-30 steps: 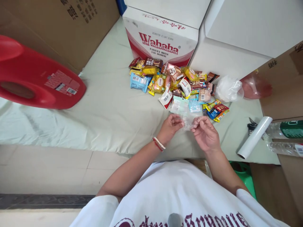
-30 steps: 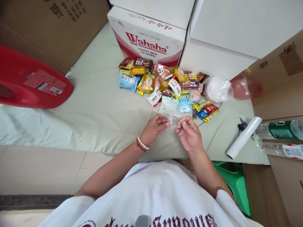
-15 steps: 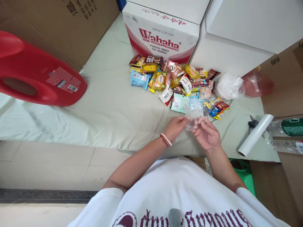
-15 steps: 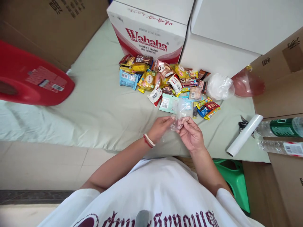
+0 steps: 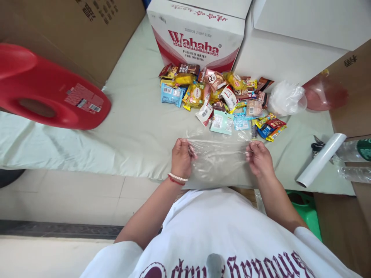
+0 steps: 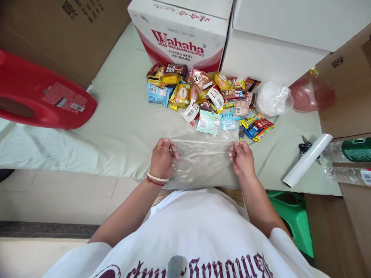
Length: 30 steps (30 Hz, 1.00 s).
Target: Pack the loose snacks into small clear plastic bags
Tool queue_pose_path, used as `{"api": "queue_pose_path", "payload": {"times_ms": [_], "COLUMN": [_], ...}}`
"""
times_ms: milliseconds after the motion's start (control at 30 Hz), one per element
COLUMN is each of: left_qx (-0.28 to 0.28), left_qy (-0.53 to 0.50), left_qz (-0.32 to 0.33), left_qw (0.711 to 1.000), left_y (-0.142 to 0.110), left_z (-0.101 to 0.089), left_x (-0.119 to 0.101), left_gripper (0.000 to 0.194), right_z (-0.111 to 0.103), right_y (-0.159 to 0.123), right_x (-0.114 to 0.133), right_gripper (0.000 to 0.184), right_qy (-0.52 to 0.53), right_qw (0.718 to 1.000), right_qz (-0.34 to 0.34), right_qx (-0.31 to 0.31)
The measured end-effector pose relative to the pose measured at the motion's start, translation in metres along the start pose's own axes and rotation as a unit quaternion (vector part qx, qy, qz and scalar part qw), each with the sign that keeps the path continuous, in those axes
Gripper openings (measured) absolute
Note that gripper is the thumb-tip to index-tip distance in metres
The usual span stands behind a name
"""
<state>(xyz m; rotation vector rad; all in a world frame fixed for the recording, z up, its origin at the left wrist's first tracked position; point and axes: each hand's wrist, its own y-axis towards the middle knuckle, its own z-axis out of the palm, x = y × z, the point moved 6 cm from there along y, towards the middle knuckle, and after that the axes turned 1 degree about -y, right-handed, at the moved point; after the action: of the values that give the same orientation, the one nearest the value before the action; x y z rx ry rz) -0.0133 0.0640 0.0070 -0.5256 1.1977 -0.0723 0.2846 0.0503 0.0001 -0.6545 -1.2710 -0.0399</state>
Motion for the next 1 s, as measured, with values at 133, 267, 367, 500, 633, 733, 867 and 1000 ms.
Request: {"api": "queue_pose_path", "payload": {"times_ms": [133, 267, 367, 500, 633, 733, 867, 1000], "left_qx": [0.017, -0.033, -0.096, -0.011, 0.245, 0.304, 0.337, 0.359], "left_qy": [0.076, 0.304, 0.457, 0.541, 0.581, 0.599, 0.616, 0.617], "left_qz": [0.041, 0.101, 0.193, 0.385, 0.433, 0.384, 0.286, 0.26], "left_qw": [0.996, 0.947, 0.863, 0.748, 0.644, 0.634, 0.652, 0.651], "left_y": [-0.003, 0.012, 0.02, 0.014, 0.008, 0.016, 0.026, 0.028], "left_z": [-0.026, -0.053, -0.061, -0.042, -0.018, -0.015, -0.014, -0.01], "left_x": [-0.006, -0.009, -0.01, -0.007, 0.007, 0.002, -0.007, -0.009], "left_gripper": [0.037, 0.03, 0.02, 0.03, 0.039, 0.054, 0.077, 0.08], "right_z": [0.022, 0.042, 0.043, 0.031, 0.014, 0.001, -0.003, 0.034], "right_y": [0.018, 0.039, 0.046, 0.044, 0.04, 0.039, 0.019, -0.02], "right_x": [0.006, 0.006, 0.002, -0.003, -0.001, 0.01, 0.05, 0.073], "right_gripper": [0.04, 0.031, 0.026, 0.027, 0.03, 0.034, 0.034, 0.024], "right_qy": [-0.13, -0.265, -0.349, -0.416, -0.459, -0.511, -0.597, -0.573], "right_qw": [0.988, 0.947, 0.914, 0.879, 0.858, 0.828, 0.738, 0.692], "right_qz": [-0.048, -0.096, -0.163, -0.218, -0.226, -0.226, -0.314, -0.436], "right_qx": [0.07, 0.151, 0.13, 0.081, 0.053, 0.047, -0.016, 0.042]}}
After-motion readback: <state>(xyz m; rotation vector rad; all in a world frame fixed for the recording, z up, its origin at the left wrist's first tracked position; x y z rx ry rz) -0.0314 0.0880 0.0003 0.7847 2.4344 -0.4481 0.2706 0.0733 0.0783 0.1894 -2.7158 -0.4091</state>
